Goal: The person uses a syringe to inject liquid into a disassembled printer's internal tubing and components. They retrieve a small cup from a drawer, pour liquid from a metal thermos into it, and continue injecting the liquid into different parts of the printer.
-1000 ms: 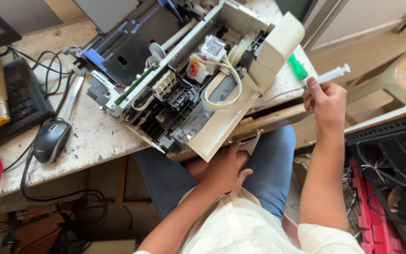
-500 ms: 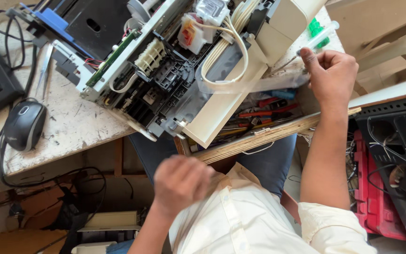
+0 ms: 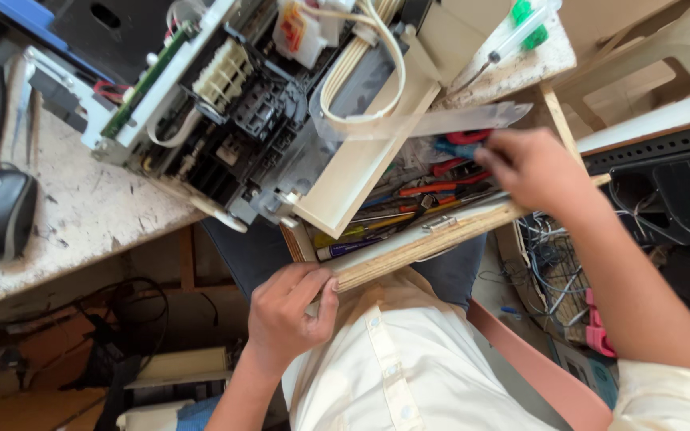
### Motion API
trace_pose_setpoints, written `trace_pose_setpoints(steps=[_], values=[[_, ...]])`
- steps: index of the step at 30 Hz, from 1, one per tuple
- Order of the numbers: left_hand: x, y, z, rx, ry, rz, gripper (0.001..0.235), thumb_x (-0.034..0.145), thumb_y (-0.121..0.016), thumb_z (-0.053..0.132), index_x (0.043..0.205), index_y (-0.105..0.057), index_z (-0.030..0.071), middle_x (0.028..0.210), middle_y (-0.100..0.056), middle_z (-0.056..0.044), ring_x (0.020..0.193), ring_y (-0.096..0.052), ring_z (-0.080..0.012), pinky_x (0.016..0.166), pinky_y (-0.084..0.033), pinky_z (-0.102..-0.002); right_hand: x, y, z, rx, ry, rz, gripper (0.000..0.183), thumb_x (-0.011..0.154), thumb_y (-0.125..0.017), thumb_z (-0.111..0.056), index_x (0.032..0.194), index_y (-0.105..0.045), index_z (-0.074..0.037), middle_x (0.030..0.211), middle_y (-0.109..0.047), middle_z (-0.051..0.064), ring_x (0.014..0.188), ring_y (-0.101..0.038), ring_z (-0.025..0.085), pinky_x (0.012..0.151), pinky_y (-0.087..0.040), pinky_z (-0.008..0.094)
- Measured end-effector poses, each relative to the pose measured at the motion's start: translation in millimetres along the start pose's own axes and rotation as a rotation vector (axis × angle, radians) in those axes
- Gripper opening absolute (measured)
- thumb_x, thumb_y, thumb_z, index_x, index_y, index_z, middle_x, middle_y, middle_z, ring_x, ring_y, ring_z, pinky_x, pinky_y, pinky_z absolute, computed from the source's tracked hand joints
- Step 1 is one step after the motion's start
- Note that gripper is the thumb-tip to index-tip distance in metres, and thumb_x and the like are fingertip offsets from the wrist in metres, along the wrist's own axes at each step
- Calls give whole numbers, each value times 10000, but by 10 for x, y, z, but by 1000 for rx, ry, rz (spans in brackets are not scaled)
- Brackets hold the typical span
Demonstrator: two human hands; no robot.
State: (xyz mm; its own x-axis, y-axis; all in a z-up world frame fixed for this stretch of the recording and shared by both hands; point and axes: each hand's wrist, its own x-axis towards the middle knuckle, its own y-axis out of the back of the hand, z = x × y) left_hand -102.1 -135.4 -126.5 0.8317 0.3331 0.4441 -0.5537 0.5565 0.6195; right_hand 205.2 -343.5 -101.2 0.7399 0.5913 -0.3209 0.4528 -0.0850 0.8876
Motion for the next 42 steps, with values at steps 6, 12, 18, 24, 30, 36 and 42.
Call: trace_pose_setpoints(steps=[6,12,18,24,30,36,42], values=[[-275,-18,104,-240,93,-22,92,858,-694,79,778,-710,38,682,-682,-54,476,-591,-142,458,-459,-257,-332,-209,209,42,92,29,266,961,-653,-277,1083,-725,-52,852,-697,266,830,-645,484,748,-515,520],[-453,-36,191,-333,126,17,141,900,-676,111,780,-713,47,677,-680,-42,453,-575,-104,439,-428,-236,-434,-324,344,-52,110,-55,284,931,-648,-301,1074,-741,-73,869,-717,247,836,-664,467,774,-525,524],[-463,-36,198,-319,123,14,142,883,-690,117,767,-718,39,644,-665,-46,440,-548,-107,423,-402,-247,-384,-321,321,-166,69,-268,242,821,-718,-287,1006,-749,-135,888,-770,176,878,-718,391,824,-550,488],[-448,-41,217,-268,129,8,138,876,-693,105,752,-712,45,614,-632,-38,437,-544,-113,435,-405,-255,-373,-282,272,-203,20,-315,292,796,-755,-350,1006,-745,-147,929,-780,155,911,-720,374,829,-551,476],[-342,-78,325,-152,129,32,142,876,-705,98,742,-721,58,644,-680,-48,469,-588,-153,447,-432,-278,-443,-203,245,-77,115,-57,327,838,-739,-402,982,-734,-108,855,-758,146,849,-706,355,770,-543,475],[-301,-95,423,8,109,74,72,882,-716,98,825,-733,57,754,-721,-74,616,-697,-220,559,-533,-298,-547,-207,270,106,188,230,261,945,-710,-301,1043,-728,-60,847,-696,208,764,-662,388,705,-519,470],[-440,-111,497,-3,168,88,83,864,-722,82,784,-722,57,691,-688,-70,579,-670,-226,527,-500,-312,-643,-296,345,105,178,226,210,998,-662,-236,1070,-712,-45,865,-693,233,816,-658,432,731,-508,503]])
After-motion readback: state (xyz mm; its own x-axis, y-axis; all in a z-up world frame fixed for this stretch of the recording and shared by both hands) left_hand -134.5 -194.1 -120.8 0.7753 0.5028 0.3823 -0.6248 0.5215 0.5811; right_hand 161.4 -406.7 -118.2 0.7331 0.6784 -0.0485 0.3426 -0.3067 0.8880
